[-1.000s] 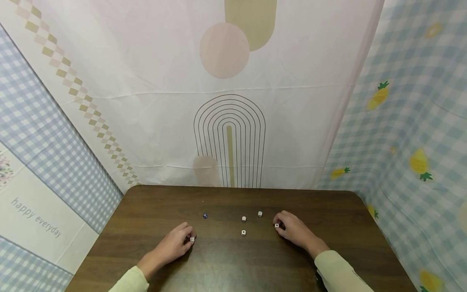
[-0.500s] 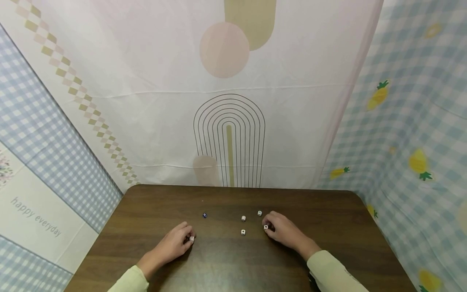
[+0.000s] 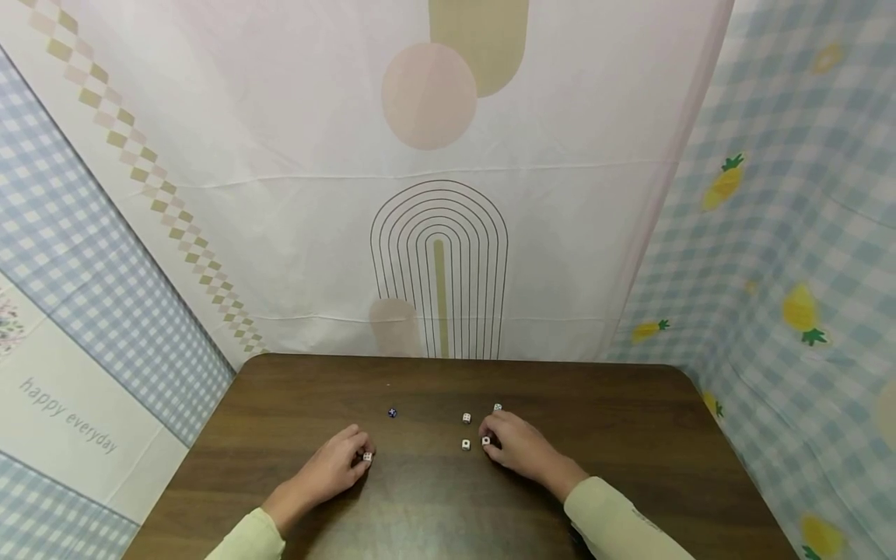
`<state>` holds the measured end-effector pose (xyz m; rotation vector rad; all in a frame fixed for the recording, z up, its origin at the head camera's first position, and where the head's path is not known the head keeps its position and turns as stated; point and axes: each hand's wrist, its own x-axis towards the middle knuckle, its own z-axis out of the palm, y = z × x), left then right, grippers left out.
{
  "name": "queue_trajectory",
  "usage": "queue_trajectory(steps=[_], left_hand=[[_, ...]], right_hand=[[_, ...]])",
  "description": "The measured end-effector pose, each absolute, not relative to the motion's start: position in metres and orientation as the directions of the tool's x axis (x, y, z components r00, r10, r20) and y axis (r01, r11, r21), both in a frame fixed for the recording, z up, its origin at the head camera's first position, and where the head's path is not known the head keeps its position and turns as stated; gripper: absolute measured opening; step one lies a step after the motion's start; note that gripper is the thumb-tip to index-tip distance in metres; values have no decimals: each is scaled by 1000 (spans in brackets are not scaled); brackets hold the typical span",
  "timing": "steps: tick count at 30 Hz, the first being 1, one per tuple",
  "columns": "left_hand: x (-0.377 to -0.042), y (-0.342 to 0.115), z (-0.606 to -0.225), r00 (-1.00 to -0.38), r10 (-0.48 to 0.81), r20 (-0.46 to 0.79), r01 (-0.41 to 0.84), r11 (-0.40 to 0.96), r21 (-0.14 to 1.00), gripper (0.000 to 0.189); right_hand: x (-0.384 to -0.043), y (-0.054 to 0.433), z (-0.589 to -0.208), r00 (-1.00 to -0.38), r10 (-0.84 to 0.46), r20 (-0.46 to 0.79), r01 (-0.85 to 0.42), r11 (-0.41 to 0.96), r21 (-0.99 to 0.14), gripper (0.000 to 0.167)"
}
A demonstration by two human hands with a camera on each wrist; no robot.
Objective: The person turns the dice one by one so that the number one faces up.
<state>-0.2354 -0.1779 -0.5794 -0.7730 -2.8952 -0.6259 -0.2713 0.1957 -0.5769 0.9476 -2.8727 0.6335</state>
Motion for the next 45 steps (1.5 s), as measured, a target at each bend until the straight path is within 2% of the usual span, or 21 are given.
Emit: queue_trajectory(steps=[13, 45], left_hand=[[-235, -178, -578, -871, 461, 170, 490, 789, 372, 11], [-236, -178, -580, -873, 460, 160, 485, 789, 378, 12]], right_hand=[[-270, 181, -582, -807, -554, 203, -588, 731, -346, 15], [-268, 173, -584, -807, -560, 187, -587, 729, -351, 18]])
